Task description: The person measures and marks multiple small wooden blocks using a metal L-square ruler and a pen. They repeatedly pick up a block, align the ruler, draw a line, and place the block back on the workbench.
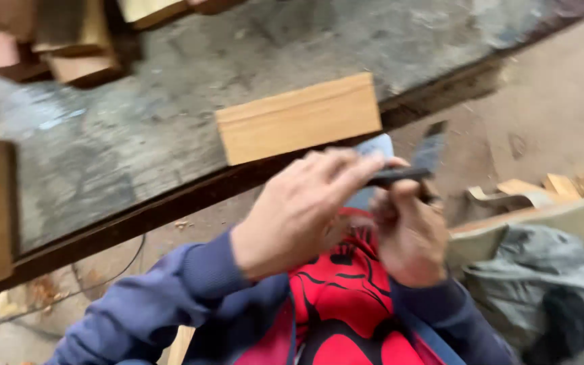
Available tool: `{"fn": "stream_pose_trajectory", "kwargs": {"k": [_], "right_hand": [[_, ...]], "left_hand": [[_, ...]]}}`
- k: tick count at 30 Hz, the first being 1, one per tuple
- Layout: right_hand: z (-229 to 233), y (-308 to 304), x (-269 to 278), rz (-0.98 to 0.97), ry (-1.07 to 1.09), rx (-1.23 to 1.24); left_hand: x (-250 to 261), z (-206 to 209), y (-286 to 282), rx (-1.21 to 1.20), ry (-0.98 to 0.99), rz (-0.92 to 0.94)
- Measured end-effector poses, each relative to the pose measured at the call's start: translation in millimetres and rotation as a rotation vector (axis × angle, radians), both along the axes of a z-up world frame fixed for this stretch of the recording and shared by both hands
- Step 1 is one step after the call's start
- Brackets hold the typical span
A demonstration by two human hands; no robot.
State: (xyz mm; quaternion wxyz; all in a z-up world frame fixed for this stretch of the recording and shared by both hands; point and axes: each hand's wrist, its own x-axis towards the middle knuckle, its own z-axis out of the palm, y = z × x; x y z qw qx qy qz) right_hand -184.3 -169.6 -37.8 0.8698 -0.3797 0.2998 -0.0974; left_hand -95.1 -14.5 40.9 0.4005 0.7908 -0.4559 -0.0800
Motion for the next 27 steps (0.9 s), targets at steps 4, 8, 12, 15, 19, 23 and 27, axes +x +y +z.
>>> {"fn": "stream_pose_trajectory", "kwargs": {"k": [4, 8, 12, 15, 19, 23, 27], "right_hand": [[20.2, 1.7, 8.5, 0.074, -0.141, -0.104], [41.4, -24.5, 3.1, 0.112, 0.037, -0.832], [19.5, -45.3, 21.6, 0.034, 0.054, -1.001], [-1.0, -46.8, 40.8, 0.174, -0.086, -1.03], [-15.3, -40.8, 57.9, 0.325, -0.36, -1.1], [-22.9, -39.0, 66.6, 0.278, -0.412, -1.113], [-20.9, -36.6, 67.1, 0.266, -0.394, -1.098]], "left_hand": [[6.1, -24.5, -4.8, -0.032, -0.207, 0.141], [68.5, -12.9, 11.9, -0.223, -0.03, 0.254], [104.5, -48.6, 17.9, -0.15, 0.407, 0.494], [108.9, -61.1, 19.6, 0.016, 0.131, 0.508], [102.7, -56.4, 17.7, 0.064, 0.17, 0.382], [101.4, -57.7, 13.4, 0.071, 0.204, 0.387], [104.5, -55.9, 10.6, 0.02, 0.292, 0.368]]}}
